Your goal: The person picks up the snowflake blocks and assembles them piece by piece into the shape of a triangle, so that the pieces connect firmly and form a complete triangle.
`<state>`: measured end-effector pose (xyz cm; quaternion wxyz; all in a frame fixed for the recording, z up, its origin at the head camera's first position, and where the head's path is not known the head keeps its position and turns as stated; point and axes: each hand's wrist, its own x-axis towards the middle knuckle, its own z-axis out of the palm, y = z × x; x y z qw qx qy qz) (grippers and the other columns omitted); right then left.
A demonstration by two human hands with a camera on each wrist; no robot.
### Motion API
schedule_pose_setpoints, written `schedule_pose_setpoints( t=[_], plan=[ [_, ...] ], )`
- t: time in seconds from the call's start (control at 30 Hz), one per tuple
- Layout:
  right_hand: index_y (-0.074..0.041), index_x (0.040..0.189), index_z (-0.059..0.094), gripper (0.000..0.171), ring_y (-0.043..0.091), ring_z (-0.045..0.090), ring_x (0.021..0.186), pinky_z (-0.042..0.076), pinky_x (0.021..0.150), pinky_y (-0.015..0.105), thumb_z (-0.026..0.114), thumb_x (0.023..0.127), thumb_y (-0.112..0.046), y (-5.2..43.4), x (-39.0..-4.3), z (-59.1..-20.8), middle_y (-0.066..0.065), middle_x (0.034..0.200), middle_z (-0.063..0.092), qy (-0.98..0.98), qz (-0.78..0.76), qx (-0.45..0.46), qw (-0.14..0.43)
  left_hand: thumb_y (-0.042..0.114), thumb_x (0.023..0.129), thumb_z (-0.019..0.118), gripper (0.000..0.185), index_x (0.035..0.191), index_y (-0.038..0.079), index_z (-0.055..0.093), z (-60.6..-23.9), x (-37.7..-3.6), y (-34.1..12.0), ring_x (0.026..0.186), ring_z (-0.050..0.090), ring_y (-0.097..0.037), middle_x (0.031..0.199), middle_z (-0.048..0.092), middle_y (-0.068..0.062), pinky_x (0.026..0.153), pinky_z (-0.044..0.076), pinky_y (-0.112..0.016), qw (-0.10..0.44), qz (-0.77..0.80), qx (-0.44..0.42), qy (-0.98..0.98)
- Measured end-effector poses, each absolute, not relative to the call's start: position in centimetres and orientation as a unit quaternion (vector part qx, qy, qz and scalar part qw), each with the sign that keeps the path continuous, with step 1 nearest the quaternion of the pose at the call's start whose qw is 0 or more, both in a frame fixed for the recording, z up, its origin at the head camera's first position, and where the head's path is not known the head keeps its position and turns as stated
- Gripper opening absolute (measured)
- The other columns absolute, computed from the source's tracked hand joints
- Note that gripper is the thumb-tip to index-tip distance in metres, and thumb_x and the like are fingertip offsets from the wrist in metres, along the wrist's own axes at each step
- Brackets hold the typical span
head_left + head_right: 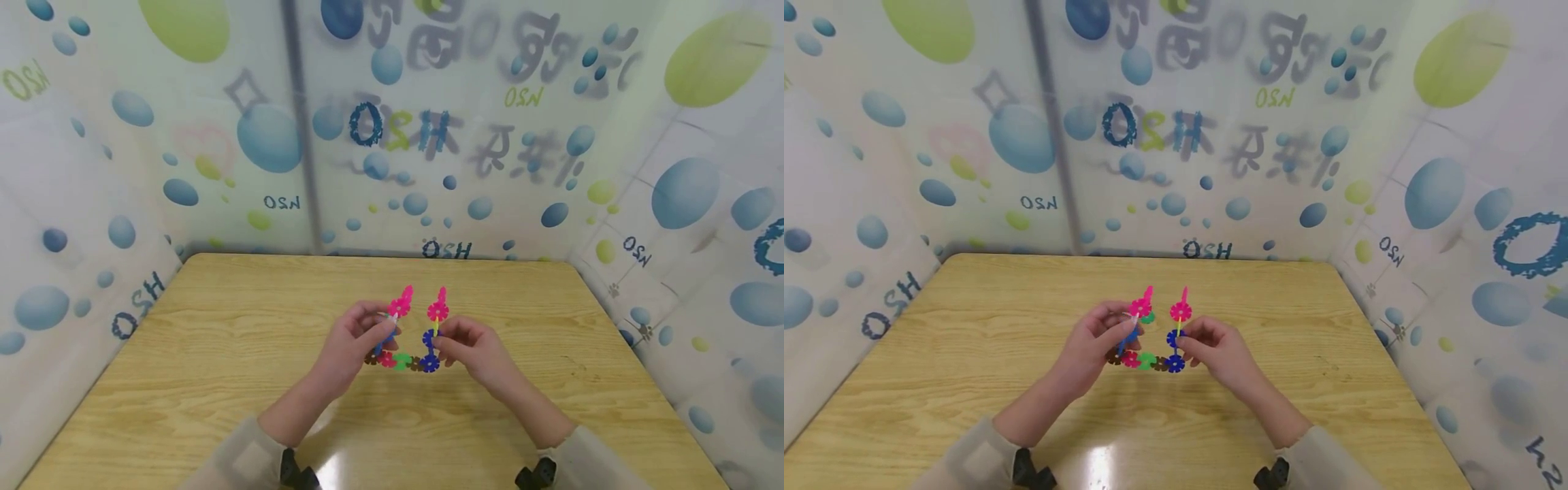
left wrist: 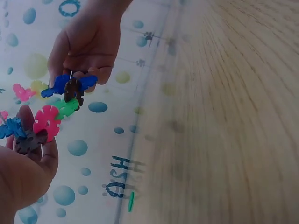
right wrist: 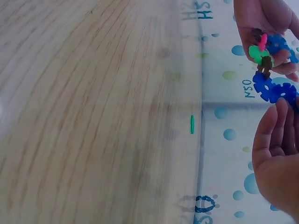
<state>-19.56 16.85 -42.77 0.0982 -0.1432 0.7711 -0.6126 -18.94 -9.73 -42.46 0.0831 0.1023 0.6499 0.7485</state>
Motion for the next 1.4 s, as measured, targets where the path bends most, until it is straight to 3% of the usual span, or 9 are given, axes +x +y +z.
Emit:
schedule_pose_setpoints(
  t=[0.17, 0.3, 0.43, 0.63, 0.93, 1.17, 1.4],
  plan=[
    [-0.003, 0.115, 0.07, 0.019, 0.019, 0.069, 0.087, 0.065, 0.08, 0.034, 0.073, 0.107, -0.02, 17.1, -19.5, -42.7, 0.02, 0.103, 0.071, 0.781, -0.594, -0.162, 0.106, 0.028, 0.115, 0.059, 0.024, 0.135, 0.013, 0.062, -42.4, -18.4, -9.4, 0.085, 0.07, -0.016, 0.108, 0.076, -0.005, 0.07, 0.059, -0.026, 0.083, 0.702, 0.144, 0.693],
    [-0.003, 0.114, 0.072, 0.016, 0.018, 0.069, 0.085, 0.064, 0.079, 0.034, 0.073, 0.107, -0.018, 17.1, -19.3, -42.7, 0.024, 0.104, 0.072, 0.784, -0.583, -0.181, 0.115, 0.02, 0.117, 0.051, 0.02, 0.126, 0.007, 0.062, -42.7, -18.3, -9.1, 0.075, 0.064, -0.014, 0.108, 0.072, -0.009, 0.063, 0.055, -0.024, 0.074, 0.696, 0.192, 0.687],
    [-0.004, 0.113, 0.073, 0.014, 0.015, 0.07, 0.085, 0.064, 0.079, 0.034, 0.073, 0.107, -0.017, 16.9, -19.1, -42.7, 0.018, 0.104, 0.074, 0.785, -0.574, -0.199, 0.119, 0.019, 0.114, 0.057, 0.018, 0.122, 0.005, 0.063, -43.0, -18.4, -8.9, 0.066, 0.052, -0.011, 0.095, 0.066, -0.006, 0.057, 0.046, -0.022, 0.067, 0.679, 0.207, 0.701],
    [-0.007, 0.113, 0.074, 0.013, 0.015, 0.07, 0.09, 0.063, 0.081, 0.029, 0.073, 0.106, -0.018, 16.7, -18.8, -42.5, 0.011, 0.107, 0.075, 0.792, -0.556, -0.22, 0.123, 0.03, 0.104, 0.078, 0.026, 0.126, 0.017, 0.072, -43.2, -18.5, -8.7, 0.07, 0.052, -0.013, 0.092, 0.068, -0.002, 0.06, 0.044, -0.021, 0.071, 0.629, 0.179, 0.753],
    [-0.008, 0.112, 0.074, 0.013, 0.016, 0.071, 0.092, 0.062, 0.083, 0.028, 0.074, 0.106, -0.02, 16.6, -18.5, -42.4, 0.01, 0.107, 0.075, 0.802, -0.54, -0.218, 0.131, 0.025, 0.106, 0.075, 0.014, 0.115, 0.015, 0.077, -43.2, -18.2, -8.6, 0.064, 0.047, -0.01, 0.079, 0.058, 0.001, 0.057, 0.041, -0.021, 0.057, 0.639, 0.189, 0.744],
    [-0.009, 0.115, 0.075, 0.016, 0.018, 0.071, 0.092, 0.063, 0.082, 0.03, 0.073, 0.107, -0.022, 16.9, -18.7, -42.4, 0.01, 0.108, 0.075, 0.805, -0.532, -0.223, 0.139, 0.028, 0.107, 0.075, 0.013, 0.112, 0.016, 0.077, -43.2, -18.3, -8.7, 0.068, 0.052, -0.012, 0.088, 0.066, -0.001, 0.059, 0.045, -0.021, 0.057, 0.63, 0.175, 0.754],
    [-0.008, 0.118, 0.075, 0.017, 0.025, 0.07, 0.091, 0.063, 0.081, 0.035, 0.07, 0.109, -0.023, 17.4, -18.9, -42.5, 0.026, 0.112, 0.072, 0.794, -0.545, -0.229, 0.141, 0.032, 0.106, 0.075, 0.015, 0.109, 0.017, 0.077, -43.1, -18.4, -9.0, 0.073, 0.054, -0.015, 0.09, 0.066, -0.002, 0.062, 0.047, -0.022, 0.057, 0.627, 0.16, 0.76]
  ],
)
